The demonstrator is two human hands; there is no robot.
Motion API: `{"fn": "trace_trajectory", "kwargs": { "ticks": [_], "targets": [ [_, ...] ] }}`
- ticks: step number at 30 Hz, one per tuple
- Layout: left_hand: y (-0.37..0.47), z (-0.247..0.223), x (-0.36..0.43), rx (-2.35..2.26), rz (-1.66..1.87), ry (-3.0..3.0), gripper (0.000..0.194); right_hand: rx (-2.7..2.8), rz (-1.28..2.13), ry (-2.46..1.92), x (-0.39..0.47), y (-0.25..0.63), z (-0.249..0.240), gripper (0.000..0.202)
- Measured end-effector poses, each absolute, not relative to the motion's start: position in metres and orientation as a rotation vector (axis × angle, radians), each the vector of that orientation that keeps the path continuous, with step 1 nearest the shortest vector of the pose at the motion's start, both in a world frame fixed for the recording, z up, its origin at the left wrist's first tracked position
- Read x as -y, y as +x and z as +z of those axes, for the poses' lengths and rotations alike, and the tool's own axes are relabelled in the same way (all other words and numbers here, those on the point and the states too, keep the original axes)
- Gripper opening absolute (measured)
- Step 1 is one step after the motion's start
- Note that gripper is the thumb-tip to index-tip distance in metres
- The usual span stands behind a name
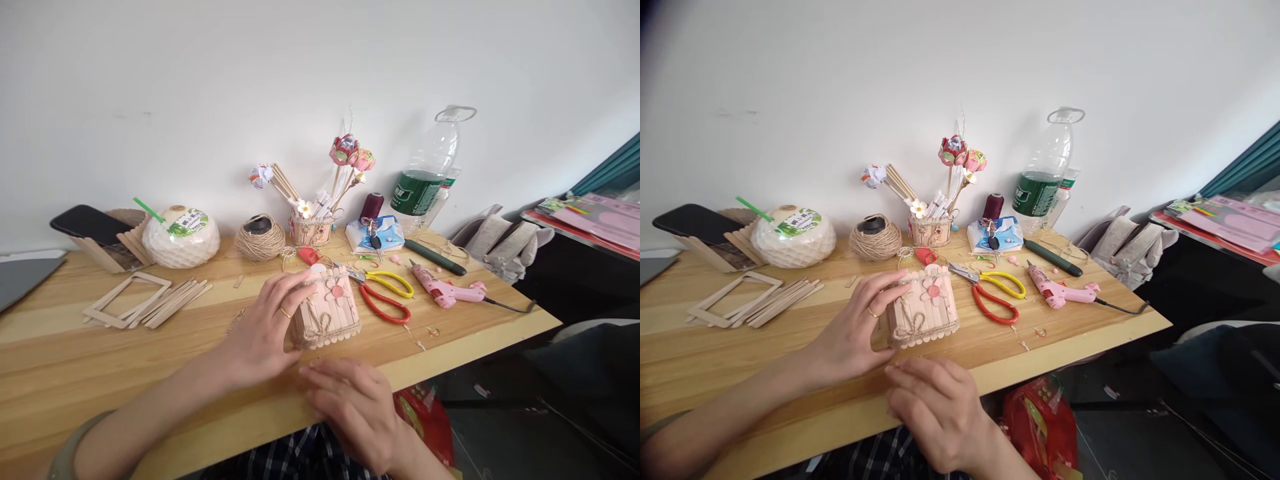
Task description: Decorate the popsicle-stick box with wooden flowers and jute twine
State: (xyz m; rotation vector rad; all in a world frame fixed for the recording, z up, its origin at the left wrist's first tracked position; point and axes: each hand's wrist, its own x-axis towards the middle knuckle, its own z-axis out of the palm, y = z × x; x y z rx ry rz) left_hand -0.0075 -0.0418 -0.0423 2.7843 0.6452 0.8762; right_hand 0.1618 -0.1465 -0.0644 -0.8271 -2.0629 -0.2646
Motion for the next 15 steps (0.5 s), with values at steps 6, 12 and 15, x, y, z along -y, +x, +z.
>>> {"fn": "trace_trajectory", "kwargs": {
  "ticks": [6, 12, 15],
  "targets": [
    [-0.007, -0.043, 0.042, -0.628, 0.894, 2.789, 0.072, 1.835, -0.375, -1.26, 0.134, 0.159, -0.051, 0.021],
    [-0.006, -0.045, 0.043, -0.583, 0.928, 2.805, 0.071, 1.79, -0.289, -1.34, 0.124, 0.148, -0.042, 0.005],
    [-0.006, -0.045, 0.043, -0.583, 0.925, 2.804, 0.073, 1.759, -0.258, -1.323, 0.121, 0.147, -0.041, 0.011]
  ]
}}
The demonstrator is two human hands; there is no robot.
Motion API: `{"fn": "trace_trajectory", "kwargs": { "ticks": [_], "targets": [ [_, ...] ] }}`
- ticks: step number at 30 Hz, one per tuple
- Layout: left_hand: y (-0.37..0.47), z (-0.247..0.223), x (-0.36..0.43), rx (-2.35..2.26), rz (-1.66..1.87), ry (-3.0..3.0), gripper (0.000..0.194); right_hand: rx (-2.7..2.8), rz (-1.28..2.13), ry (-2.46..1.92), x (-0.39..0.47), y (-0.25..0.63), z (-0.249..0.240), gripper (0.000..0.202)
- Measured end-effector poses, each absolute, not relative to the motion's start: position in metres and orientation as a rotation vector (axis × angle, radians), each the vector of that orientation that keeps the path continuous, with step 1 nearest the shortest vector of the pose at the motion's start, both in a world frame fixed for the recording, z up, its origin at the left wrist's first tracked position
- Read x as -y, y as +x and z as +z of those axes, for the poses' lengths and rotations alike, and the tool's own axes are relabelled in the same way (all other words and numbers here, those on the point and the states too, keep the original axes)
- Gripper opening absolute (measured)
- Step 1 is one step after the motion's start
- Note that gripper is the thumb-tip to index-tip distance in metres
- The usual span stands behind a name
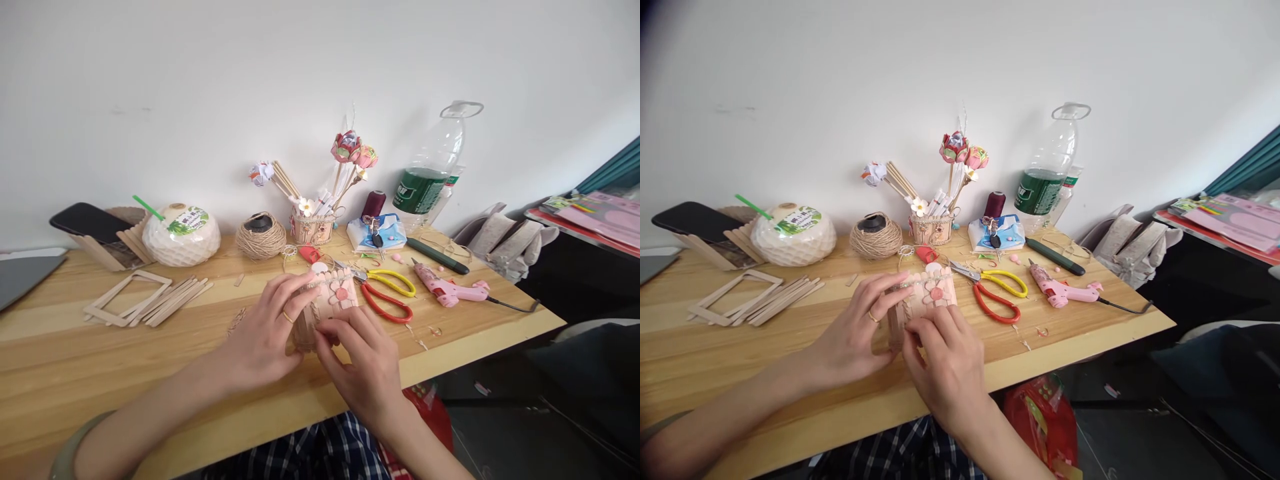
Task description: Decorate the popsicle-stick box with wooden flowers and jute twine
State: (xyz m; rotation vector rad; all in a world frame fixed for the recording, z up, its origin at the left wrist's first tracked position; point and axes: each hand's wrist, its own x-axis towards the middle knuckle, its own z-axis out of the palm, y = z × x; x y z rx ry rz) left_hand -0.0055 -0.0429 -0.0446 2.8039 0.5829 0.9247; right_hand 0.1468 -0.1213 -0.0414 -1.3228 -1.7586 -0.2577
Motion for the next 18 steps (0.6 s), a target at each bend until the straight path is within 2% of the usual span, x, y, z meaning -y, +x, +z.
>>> {"fn": "trace_trajectory", "kwargs": {
  "ticks": [7, 13, 18],
  "targets": [
    [-0.006, -0.044, 0.042, -0.585, 0.933, 2.784, 0.074, 1.714, -0.288, -1.337, 0.119, 0.145, -0.045, 0.01],
    [-0.006, -0.044, 0.042, -0.605, 0.917, 2.784, 0.075, 1.574, 0.042, -1.232, 0.126, 0.155, -0.038, 0.005],
    [-0.009, -0.043, 0.044, -0.612, 0.877, 2.779, 0.076, 1.535, -0.156, -1.236, 0.128, 0.172, -0.044, 0.023]
  ]
}}
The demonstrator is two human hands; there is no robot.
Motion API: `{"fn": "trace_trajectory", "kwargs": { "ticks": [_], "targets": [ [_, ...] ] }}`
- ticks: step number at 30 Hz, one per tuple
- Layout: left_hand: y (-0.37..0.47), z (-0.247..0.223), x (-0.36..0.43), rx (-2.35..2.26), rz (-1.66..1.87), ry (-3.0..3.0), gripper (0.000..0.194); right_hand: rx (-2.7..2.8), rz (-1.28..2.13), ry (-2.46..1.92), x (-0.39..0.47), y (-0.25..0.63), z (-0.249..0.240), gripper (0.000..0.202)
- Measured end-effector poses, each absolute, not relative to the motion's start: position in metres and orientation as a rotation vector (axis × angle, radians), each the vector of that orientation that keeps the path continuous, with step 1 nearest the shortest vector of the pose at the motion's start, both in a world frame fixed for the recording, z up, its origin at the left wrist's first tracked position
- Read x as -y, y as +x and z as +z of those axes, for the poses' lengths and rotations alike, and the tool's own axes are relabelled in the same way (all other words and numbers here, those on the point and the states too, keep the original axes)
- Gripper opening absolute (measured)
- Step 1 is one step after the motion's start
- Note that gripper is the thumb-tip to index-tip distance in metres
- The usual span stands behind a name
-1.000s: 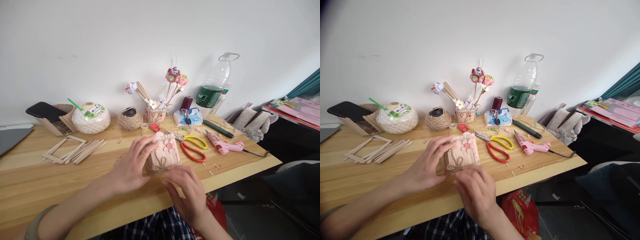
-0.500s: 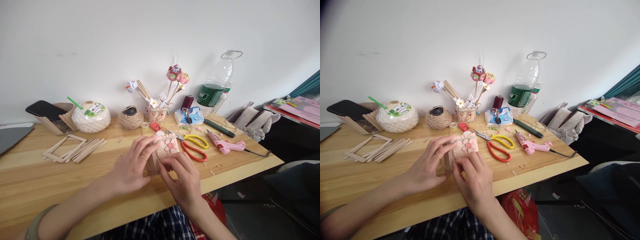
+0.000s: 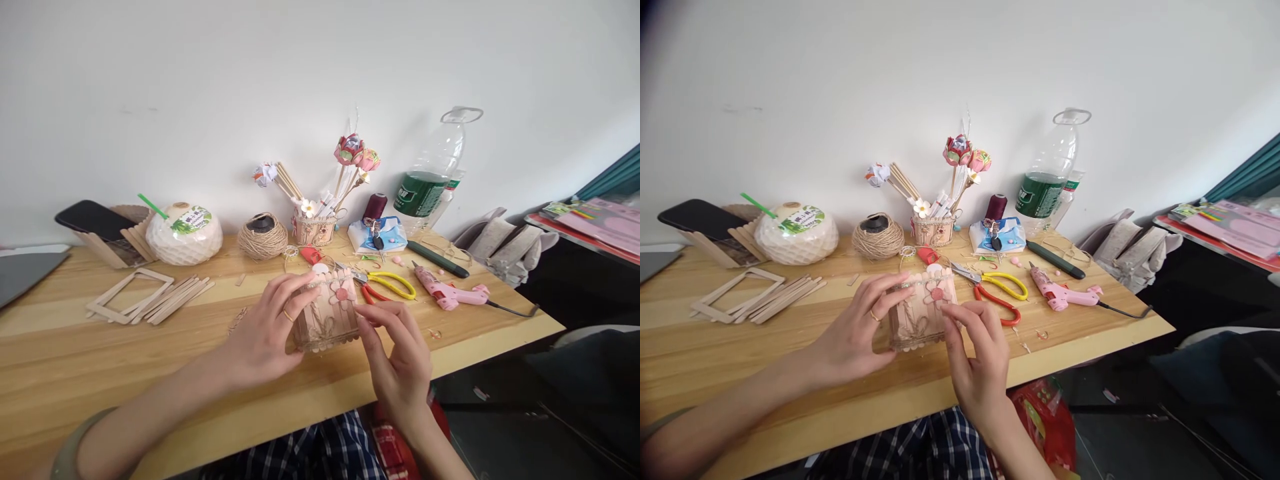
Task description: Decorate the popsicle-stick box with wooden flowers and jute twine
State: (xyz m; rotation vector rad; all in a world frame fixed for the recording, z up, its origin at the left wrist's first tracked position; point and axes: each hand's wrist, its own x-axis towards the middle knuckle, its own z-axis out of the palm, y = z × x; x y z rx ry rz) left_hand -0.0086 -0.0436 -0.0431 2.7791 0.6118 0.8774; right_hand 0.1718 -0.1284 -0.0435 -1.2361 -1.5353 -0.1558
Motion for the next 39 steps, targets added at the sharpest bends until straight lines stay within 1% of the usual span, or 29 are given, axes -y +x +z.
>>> {"fn": "trace_trajectory", "kwargs": {
  "ticks": [2, 4, 6, 8, 10, 11, 12, 15, 16, 18, 21, 23, 27, 28, 29, 31, 32, 33, 35, 39],
  "targets": [
    [-0.01, -0.043, 0.044, -0.602, 0.869, 2.778, 0.077, 1.651, -0.307, -1.214, 0.129, 0.176, -0.049, 0.031],
    [-0.011, -0.042, 0.044, -0.599, 0.867, 2.774, 0.076, 1.789, -0.375, -1.19, 0.131, 0.179, -0.052, 0.031],
    [-0.012, -0.042, 0.042, -0.603, 0.86, 2.765, 0.076, 1.815, -0.321, -1.197, 0.133, 0.182, -0.054, 0.026],
    [-0.013, -0.042, 0.04, -0.614, 0.831, 2.751, 0.076, 1.683, -0.249, -1.243, 0.135, 0.185, -0.055, 0.021],
    [-0.014, -0.041, 0.038, -0.613, 0.812, 2.736, 0.077, 1.545, -0.193, -1.297, 0.135, 0.189, -0.058, 0.021],
    [-0.015, -0.041, 0.037, -0.607, 0.812, 2.725, 0.077, 1.523, -0.15, -1.321, 0.134, 0.192, -0.061, 0.025],
    [-0.016, -0.041, 0.036, -0.594, 0.813, 2.712, 0.078, 1.54, -0.099, -1.343, 0.133, 0.193, -0.063, 0.034],
    [-0.017, -0.041, 0.034, -0.511, 0.812, 2.677, 0.083, 1.726, 0.062, -1.39, 0.13, 0.198, -0.068, 0.077],
    [-0.017, -0.041, 0.033, -0.473, 0.809, 2.677, 0.084, 1.789, 0.11, -1.399, 0.129, 0.199, -0.068, 0.087],
    [-0.017, -0.042, 0.034, -0.403, 0.8, 2.696, 0.086, 1.881, 0.197, -1.404, 0.128, 0.2, -0.065, 0.095],
    [-0.017, -0.043, 0.035, -0.387, 0.764, 2.703, 0.088, 1.941, 0.265, -1.378, 0.128, 0.201, -0.058, 0.097],
    [-0.018, -0.042, 0.035, -0.418, 0.712, 2.677, 0.09, 1.937, 0.231, -1.348, 0.129, 0.2, -0.055, 0.096],
    [-0.025, -0.028, 0.03, -0.482, 0.635, 2.558, 0.098, 1.959, 0.109, -1.319, 0.127, 0.201, -0.057, 0.074],
    [-0.028, -0.024, 0.026, -0.515, 0.696, 2.508, 0.097, 1.953, 0.085, -1.33, 0.127, 0.203, -0.058, 0.071],
    [-0.031, -0.02, 0.022, -0.574, 0.796, 2.449, 0.089, 1.936, 0.063, -1.346, 0.126, 0.205, -0.059, 0.069],
    [-0.038, -0.016, 0.011, -0.794, 1.032, 2.337, 0.063, 1.895, 0.023, -1.372, 0.126, 0.21, -0.06, 0.071],
    [-0.04, -0.016, 0.006, -0.943, 1.074, 2.297, 0.051, 1.883, 0.005, -1.378, 0.127, 0.213, -0.061, 0.073],
    [-0.042, -0.018, 0.001, -1.087, 1.046, 2.275, 0.041, 1.878, -0.015, -1.38, 0.128, 0.214, -0.062, 0.074],
    [-0.042, -0.024, -0.004, -1.27, 0.852, 2.283, 0.027, 1.875, -0.071, -1.376, 0.131, 0.215, -0.063, 0.074],
    [-0.032, -0.041, 0.001, -1.298, 0.597, 2.377, 0.015, 1.892, -0.26, -1.333, 0.138, 0.208, -0.069, 0.072]
  ]
}}
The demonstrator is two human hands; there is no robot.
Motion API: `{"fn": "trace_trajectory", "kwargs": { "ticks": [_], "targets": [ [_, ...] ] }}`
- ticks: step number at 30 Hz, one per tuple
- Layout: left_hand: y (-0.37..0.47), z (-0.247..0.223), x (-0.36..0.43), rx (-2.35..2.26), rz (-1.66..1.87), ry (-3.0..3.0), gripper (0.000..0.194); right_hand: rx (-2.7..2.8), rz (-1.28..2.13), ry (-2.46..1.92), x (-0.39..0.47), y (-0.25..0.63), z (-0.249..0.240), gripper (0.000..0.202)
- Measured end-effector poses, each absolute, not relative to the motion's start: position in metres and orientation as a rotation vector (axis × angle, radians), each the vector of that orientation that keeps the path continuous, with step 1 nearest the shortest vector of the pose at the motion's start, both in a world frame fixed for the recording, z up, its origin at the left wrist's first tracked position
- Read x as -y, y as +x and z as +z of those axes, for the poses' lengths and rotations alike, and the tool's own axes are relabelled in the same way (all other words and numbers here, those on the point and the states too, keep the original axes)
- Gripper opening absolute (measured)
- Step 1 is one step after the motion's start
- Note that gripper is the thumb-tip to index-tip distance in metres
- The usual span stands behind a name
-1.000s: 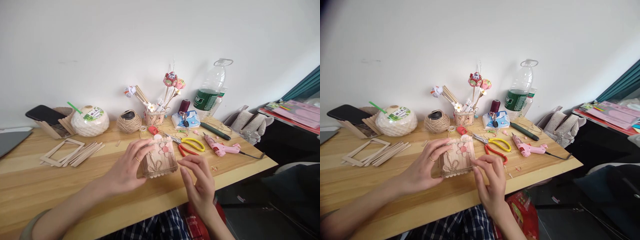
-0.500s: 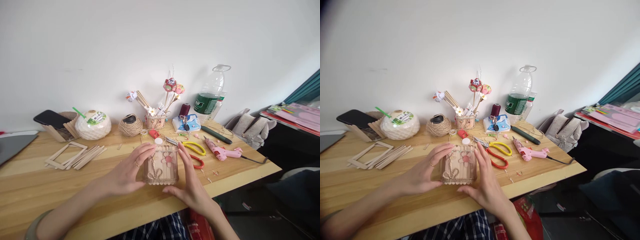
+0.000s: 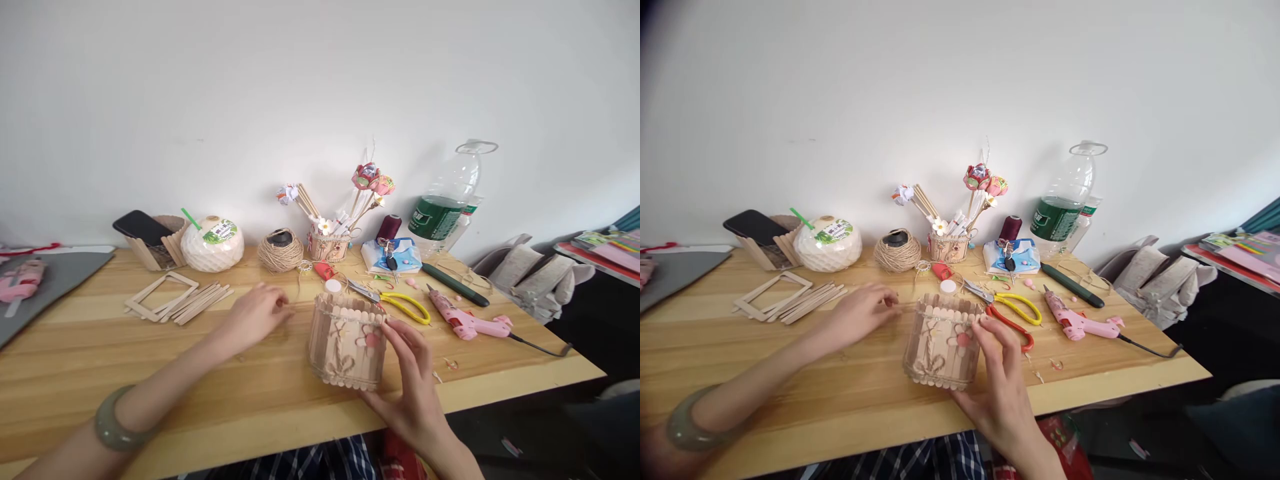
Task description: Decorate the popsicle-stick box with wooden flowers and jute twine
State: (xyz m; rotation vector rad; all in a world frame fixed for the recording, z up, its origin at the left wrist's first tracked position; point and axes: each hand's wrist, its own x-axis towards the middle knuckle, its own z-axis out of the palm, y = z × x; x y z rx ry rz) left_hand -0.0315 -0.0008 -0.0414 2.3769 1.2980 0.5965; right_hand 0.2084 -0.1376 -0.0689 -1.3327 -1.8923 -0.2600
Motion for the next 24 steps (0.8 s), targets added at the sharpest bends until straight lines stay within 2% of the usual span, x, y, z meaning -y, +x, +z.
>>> {"fn": "trace_trajectory", "kwargs": {
  "ticks": [3, 8, 13, 17, 20, 24],
  "targets": [
    [-0.023, -0.047, 0.01, -1.294, 0.482, 2.415, 0.009, 1.947, -0.395, -1.26, 0.141, 0.203, -0.077, 0.072],
    [-0.023, -0.043, 0.012, -1.323, 0.438, 2.377, 0.014, 2.054, -0.431, -1.18, 0.15, 0.195, -0.085, 0.061],
    [-0.029, -0.024, -0.003, -1.372, 0.644, 2.276, 0.014, 2.197, -0.291, -1.261, 0.157, 0.187, -0.078, 0.052],
    [-0.025, 0.008, -0.005, -1.303, 0.86, 2.226, 0.019, 2.018, -0.315, -1.276, 0.155, 0.188, -0.069, 0.038],
    [-0.013, 0.036, 0.015, -1.002, 1.045, 2.27, 0.015, 1.802, -0.365, -1.222, 0.151, 0.189, -0.049, 0.035],
    [0.011, 0.062, 0.053, -0.368, 0.923, 2.604, 0.013, 1.68, -0.619, -1.14, 0.147, 0.181, -0.006, 0.055]
  ]
}}
